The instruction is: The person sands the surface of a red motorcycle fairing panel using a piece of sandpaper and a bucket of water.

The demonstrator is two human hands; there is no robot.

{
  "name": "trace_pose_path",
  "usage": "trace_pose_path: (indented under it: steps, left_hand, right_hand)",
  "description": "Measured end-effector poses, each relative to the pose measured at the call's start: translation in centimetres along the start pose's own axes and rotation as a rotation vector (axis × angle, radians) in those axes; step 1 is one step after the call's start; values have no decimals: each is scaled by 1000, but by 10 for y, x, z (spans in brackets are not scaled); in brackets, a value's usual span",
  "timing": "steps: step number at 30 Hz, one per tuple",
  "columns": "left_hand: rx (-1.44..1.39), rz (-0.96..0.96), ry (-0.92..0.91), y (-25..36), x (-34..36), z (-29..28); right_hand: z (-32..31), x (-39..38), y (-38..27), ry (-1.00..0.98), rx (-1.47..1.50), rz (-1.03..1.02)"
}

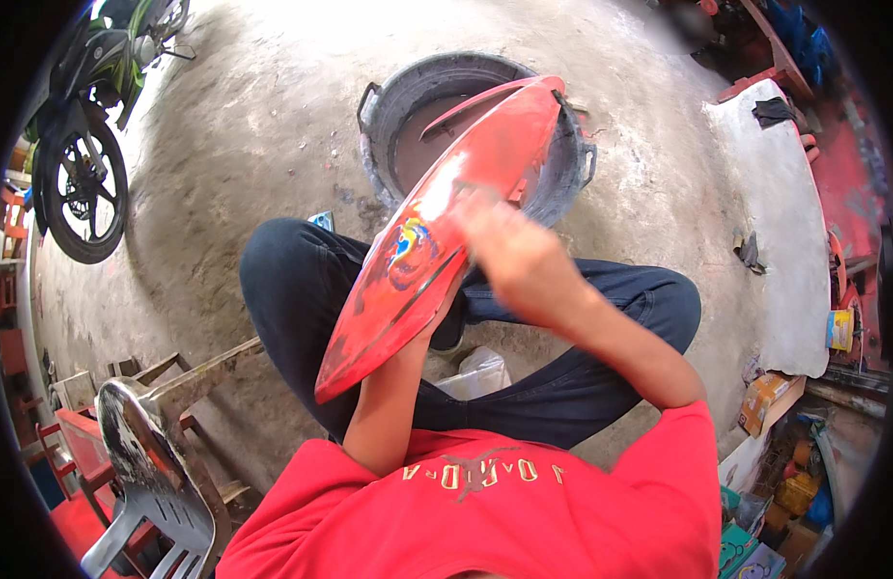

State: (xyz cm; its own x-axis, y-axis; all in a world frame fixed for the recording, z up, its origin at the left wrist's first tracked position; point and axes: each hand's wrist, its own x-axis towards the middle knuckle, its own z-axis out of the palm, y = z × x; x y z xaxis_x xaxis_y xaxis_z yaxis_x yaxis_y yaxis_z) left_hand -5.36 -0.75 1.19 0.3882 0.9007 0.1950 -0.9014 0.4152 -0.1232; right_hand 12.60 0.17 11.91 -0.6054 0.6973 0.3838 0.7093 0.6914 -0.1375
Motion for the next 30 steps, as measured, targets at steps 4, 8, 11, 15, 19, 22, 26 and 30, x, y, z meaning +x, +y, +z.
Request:
trace_pose_path:
  steps: [4, 8, 11, 15, 19, 22, 26, 30]
  left_hand:
    - [-86, -35, 15, 9, 2, -9]
    - [382, 106, 457, -2, -2, 5]
    - [244, 135, 54, 12, -6, -37]
    - [-75, -20, 70, 1, -1, 7]
    - [323, 189, 165, -1, 6, 7]
    - [15, 57, 468, 6, 2, 23]
    - [133, 118, 505, 9, 8, 19]
    - [86, 68, 439, 6, 11, 30]
  right_hand:
    - [-2, -1, -39, 16, 109, -153]
    - [-1, -1, -3, -18, 2, -33]
    - [-10, 4, -65, 6, 173, -265]
    - [-1, 16, 6, 40, 1, 30]
    - [-3, 13, -60, 33, 165, -247]
    - [3, 22, 12, -43, 47, -17]
    - [9, 29, 26, -111, 149, -31]
    - [3, 38, 24, -90, 178, -162]
